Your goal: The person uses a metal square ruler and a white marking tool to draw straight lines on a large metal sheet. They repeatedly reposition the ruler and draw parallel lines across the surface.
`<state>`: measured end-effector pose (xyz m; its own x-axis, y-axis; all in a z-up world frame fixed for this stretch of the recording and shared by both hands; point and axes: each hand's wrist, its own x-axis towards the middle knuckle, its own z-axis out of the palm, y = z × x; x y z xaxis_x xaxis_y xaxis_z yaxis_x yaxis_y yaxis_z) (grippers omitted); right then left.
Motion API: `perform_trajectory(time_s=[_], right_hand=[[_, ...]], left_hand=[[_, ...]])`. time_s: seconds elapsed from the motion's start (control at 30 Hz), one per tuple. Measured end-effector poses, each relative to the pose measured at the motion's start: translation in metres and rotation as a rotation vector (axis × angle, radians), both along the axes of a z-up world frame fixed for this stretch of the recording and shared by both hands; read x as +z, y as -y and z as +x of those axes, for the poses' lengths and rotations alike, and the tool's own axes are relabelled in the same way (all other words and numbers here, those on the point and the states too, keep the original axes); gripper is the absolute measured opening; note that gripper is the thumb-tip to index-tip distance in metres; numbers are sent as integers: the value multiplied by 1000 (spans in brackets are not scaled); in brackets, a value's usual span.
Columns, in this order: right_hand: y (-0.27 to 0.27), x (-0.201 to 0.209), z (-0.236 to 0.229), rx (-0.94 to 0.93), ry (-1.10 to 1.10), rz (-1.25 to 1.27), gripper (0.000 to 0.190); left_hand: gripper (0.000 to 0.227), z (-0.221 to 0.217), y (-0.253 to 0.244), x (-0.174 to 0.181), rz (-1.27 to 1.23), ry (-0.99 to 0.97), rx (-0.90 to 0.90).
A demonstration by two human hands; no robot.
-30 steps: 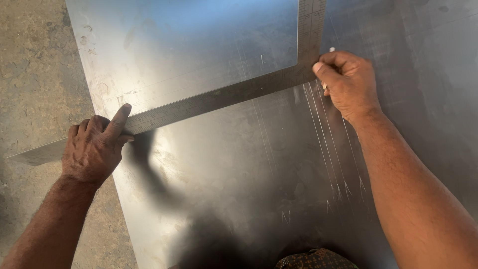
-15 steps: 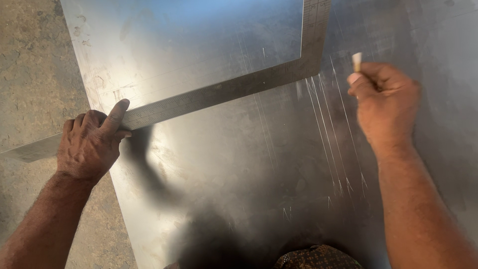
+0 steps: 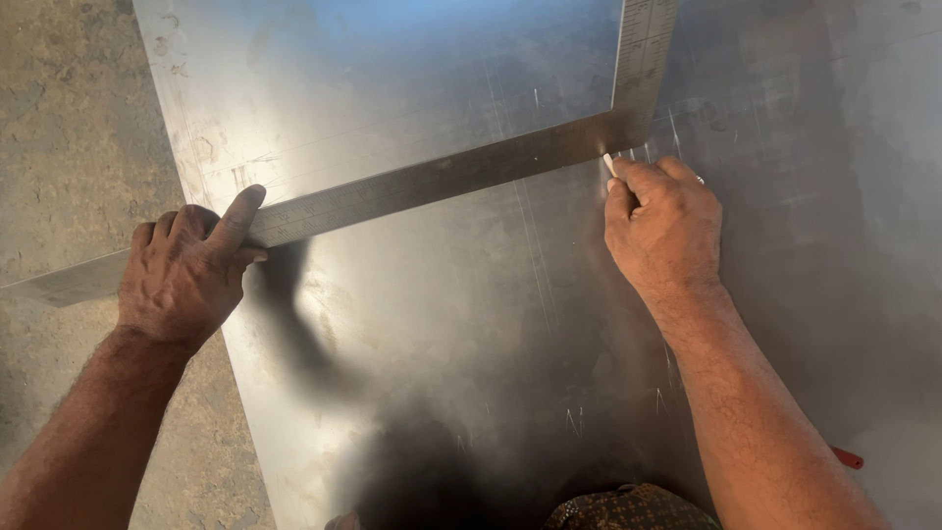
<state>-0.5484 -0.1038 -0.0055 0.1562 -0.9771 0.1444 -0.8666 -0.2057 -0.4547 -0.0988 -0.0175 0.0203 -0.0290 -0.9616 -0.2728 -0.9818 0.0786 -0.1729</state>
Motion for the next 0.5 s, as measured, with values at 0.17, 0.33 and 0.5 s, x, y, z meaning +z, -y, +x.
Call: perform_trajectory(time_s=[0.17,0.33,0.5], right_hand=[[2,1,0,1,-1,12,16],[3,-4,-3,26,-86,5,13],[9,4,7,56,-251,33,13]], left_hand=[[73,0,-1,1,-9,-27,0],[74,1,-2,1,-21,-50,-9],[74,4,-3,0,-21,-36,-22]])
